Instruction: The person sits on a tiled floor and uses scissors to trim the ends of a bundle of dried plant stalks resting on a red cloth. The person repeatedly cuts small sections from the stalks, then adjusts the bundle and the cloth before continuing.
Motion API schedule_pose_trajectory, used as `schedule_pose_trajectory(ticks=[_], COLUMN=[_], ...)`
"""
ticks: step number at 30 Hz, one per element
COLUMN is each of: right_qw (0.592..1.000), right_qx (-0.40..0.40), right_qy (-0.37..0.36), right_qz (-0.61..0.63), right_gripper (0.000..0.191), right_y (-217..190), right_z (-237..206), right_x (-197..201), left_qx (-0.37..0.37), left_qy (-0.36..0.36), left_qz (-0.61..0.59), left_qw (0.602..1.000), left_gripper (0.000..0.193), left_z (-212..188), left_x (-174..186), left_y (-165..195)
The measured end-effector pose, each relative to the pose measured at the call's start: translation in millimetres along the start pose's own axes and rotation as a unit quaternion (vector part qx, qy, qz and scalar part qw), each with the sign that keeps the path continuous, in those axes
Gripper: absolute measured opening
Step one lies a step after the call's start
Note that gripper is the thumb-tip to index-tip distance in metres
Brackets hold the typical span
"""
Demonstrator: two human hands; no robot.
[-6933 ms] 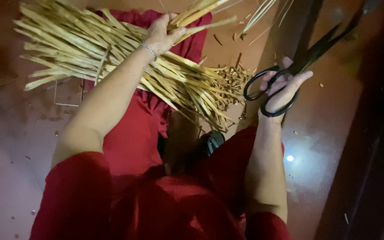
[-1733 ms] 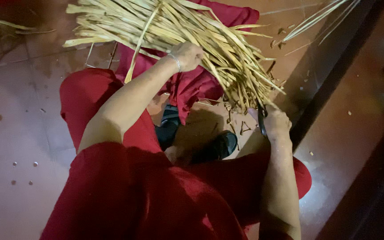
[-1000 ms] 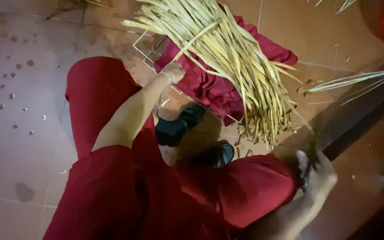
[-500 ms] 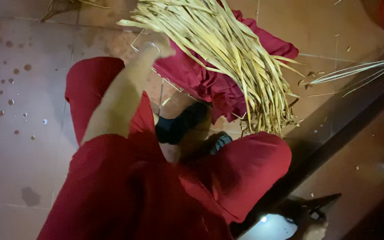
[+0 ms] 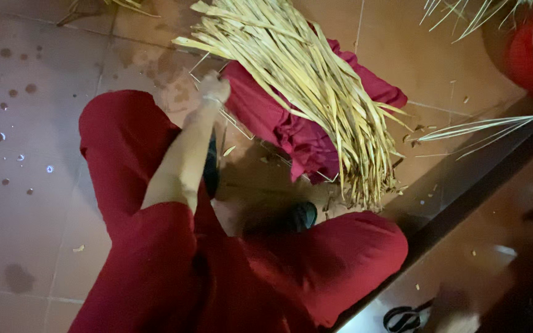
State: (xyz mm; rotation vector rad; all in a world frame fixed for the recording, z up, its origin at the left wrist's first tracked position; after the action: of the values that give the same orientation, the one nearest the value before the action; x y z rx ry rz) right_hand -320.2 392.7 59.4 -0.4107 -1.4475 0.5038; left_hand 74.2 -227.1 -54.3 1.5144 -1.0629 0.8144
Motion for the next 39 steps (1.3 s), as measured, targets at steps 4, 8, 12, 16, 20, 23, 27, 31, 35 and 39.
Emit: schedule_pose_trajectory(ticks=[4, 8, 12, 16, 20, 23, 27, 31, 35, 39], right_qw=[0.916, 0.868, 0.811, 0.802, 0.81, 0.823, 0.818, 0.783, 0.792, 0.777], right_qx=[0.385, 0.17, 0.398, 0.448, 0.44, 0.434, 0.357, 0.391, 0.316, 0.181], right_qy=[-0.049, -0.467, -0.41, -0.383, -0.387, -0.364, -0.449, -0.483, -0.521, -0.525], right_qz=[0.1, 0.0, -0.127, -0.097, -0.025, 0.031, -0.036, 0.013, 0.033, 0.296], right_gripper=[0.055, 0.091, 0.125, 0.073, 0.021, 0.018, 0.019, 0.022, 0.024, 0.033], right_y=[-134.5, -229.6, -258.1, -233.8, -228.1, -226.4, -231.4, -258.9, -271.7, -272.8], right_z=[-39.7, -128.9, -188.4, -184.8, -164.9, -148.2, -128.2, -119.7, -97.9, -39.0], right_x=[-7.2, -156.7, -254.2, -293.8, -304.2, -291.0, -235.4, -166.3, -139.7, -159.6], left_qx=[-0.02, -0.006, 0.027, -0.007, 0.013, -0.108, -0.205, -0.092, -0.109, -0.082], left_qy=[0.164, 0.117, 0.061, 0.051, -0.031, 0.003, 0.008, -0.096, -0.081, 0.016], left_qz=[-0.142, -0.34, -0.488, -0.235, -0.113, 0.004, 0.117, 0.116, 0.037, -0.142], left_qw=[0.976, 0.933, 0.87, 0.971, 0.993, 0.994, 0.972, 0.984, 0.99, 0.986], left_gripper=[0.037, 0.025, 0.03, 0.027, 0.027, 0.025, 0.026, 0.037, 0.043, 0.053], left_z=[11.3, 16.8, 23.7, 29.0, 35.9, 42.0, 60.2, 68.7, 72.5, 78.9], left_x=[29.4, 39.0, 65.5, 111.9, 151.3, 172.3, 174.5, 155.6, 173.4, 180.5], left_y=[-12.9, -27.1, -47.8, -52.5, -52.0, -59.8, -95.8, -136.3, -155.3, -134.5])
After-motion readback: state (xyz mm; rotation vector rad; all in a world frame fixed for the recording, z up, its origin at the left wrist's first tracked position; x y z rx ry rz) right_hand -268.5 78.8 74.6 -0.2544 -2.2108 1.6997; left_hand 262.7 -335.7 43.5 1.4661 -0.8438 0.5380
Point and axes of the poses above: each hand's wrist, its own z-axis towards the middle knuckle, its own x-axis out of the back of the hand, y = z × x, the point moved 4 cm from there along z, towards the middle knuckle, and after that the axes turned 13 degrees about z, right-handed, at the moved point
